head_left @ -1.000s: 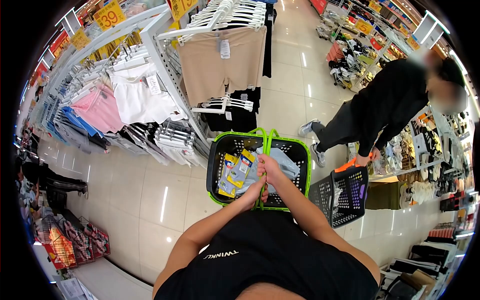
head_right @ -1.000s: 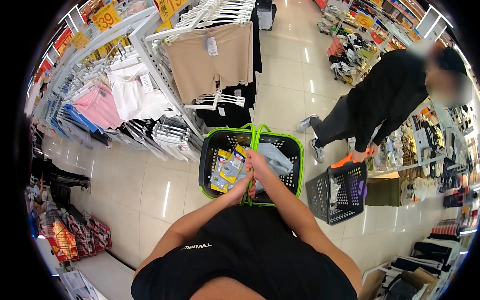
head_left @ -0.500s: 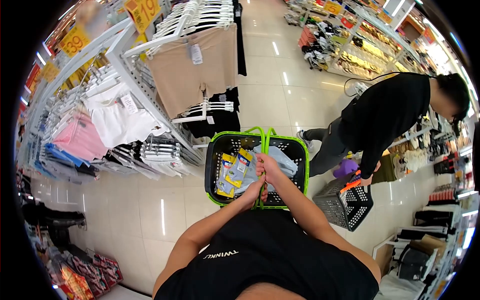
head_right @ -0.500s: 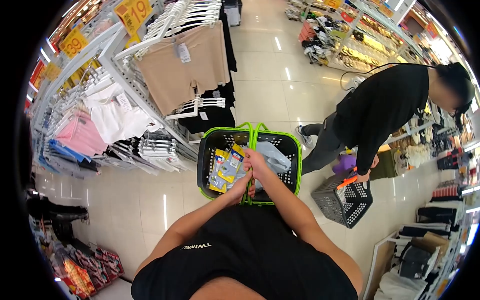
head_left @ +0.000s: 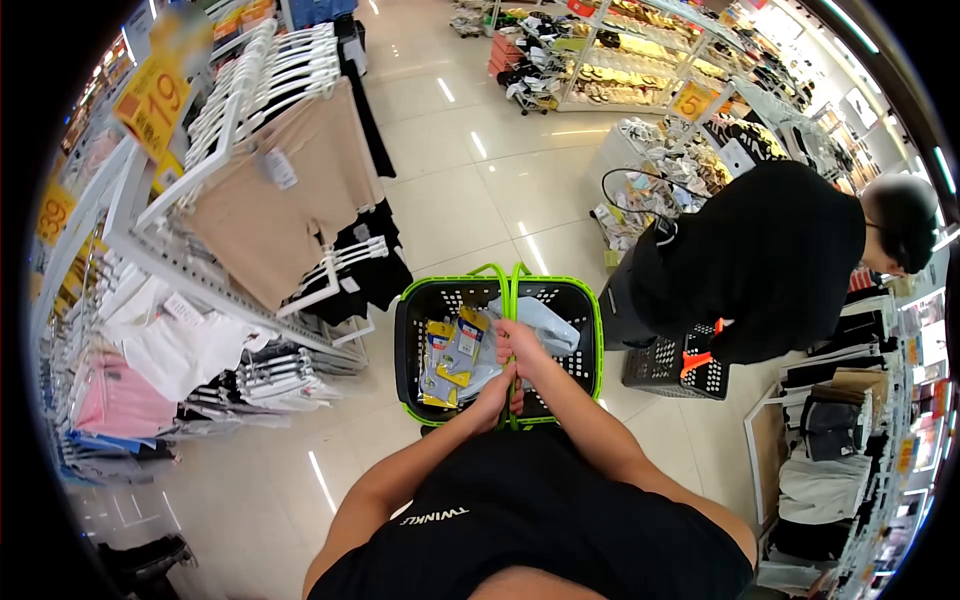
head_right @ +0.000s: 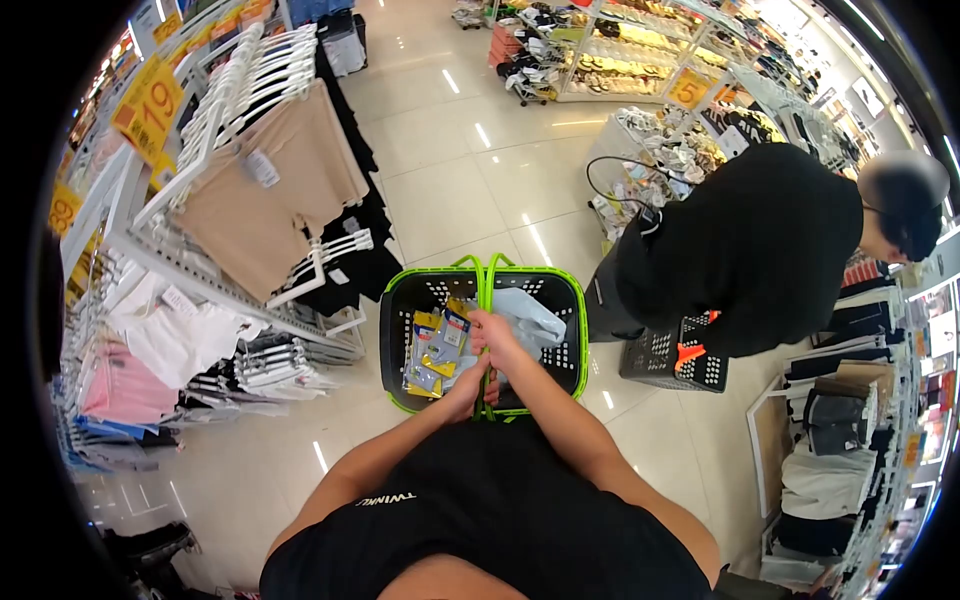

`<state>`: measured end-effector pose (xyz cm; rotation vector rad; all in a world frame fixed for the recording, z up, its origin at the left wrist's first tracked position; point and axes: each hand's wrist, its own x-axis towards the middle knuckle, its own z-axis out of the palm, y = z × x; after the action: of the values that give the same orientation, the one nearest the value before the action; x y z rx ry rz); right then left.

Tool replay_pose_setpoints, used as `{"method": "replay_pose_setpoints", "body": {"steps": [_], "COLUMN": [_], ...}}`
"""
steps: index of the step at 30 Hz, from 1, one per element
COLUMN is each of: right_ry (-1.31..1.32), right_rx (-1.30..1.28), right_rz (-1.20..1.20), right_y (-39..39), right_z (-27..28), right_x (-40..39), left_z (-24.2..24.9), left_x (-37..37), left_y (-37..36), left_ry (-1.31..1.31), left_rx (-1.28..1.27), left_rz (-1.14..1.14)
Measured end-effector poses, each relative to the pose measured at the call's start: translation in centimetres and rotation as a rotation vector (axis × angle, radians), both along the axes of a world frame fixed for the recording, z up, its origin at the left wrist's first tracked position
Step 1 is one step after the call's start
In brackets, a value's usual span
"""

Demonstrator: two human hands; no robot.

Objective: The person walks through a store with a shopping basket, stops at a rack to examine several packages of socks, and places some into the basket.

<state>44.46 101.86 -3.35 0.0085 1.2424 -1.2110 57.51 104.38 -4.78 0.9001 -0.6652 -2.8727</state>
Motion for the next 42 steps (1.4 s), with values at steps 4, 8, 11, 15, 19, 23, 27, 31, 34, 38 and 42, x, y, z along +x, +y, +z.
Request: {"method": "replay_pose_setpoints", "body": {"steps": [4, 8, 11, 15, 19, 23, 27, 31, 34, 38, 42], "right_ry": [-0.005, -0.081, -0.067, -0.155, -0.174, -0.196, -0.171, -0.105, -0.087, -0.097, -0.081], "right_rx": [0.003, -0.031, -0.026, -0.028, -0.061, -0.065, -0.085, -0.016, 0.021, 0.025, 0.015], "right_rz": [-0.040, -0.013, 0.007, 0.017, 0.006, -0.036, -0.027, 0.017, 0.060, 0.114, 0.202], "right_y": [-1.2, -4.5, -6.3, -8.7, -10.8, -13.7, -17.8, -24.0, -29.5, -36.1, -42.8], "right_z": [-0.5, -1.7, -1.5, -1.7, -1.2, -2.2, -3.3, -3.0, -2.8, -2.3, -0.9], "right_x": [-2.9, -7.2, -10.1, -13.5, -17.0, -20.7, -23.3, -26.1, -28.9, -31.8, -32.1], "left_z": [-1.1, -1.3, -1.6, -1.0, -0.3, -1.2, -2.4, -3.5, -3.8, -3.2, -2.2], "left_x": [-2.7, -6.9, -10.0, -13.1, -16.3, -19.8, -22.8, -26.2, -29.0, -31.6, -32.8], "left_y": [-1.8, -4.6, -6.1, -8.4, -10.8, -14.1, -17.9, -23.3, -28.1, -34.2, -39.9], "left_ry": [0.013, -0.053, -0.052, -0.093, -0.104, -0.141, -0.153, -0.111, -0.073, -0.062, -0.026], "left_rx": [-0.011, -0.044, -0.062, -0.057, -0.119, -0.139, -0.150, -0.092, -0.062, -0.020, -0.026], "left_rz": [-0.023, 0.003, 0.026, 0.050, 0.006, -0.019, 0.012, 0.056, 0.080, 0.115, 0.224]}}
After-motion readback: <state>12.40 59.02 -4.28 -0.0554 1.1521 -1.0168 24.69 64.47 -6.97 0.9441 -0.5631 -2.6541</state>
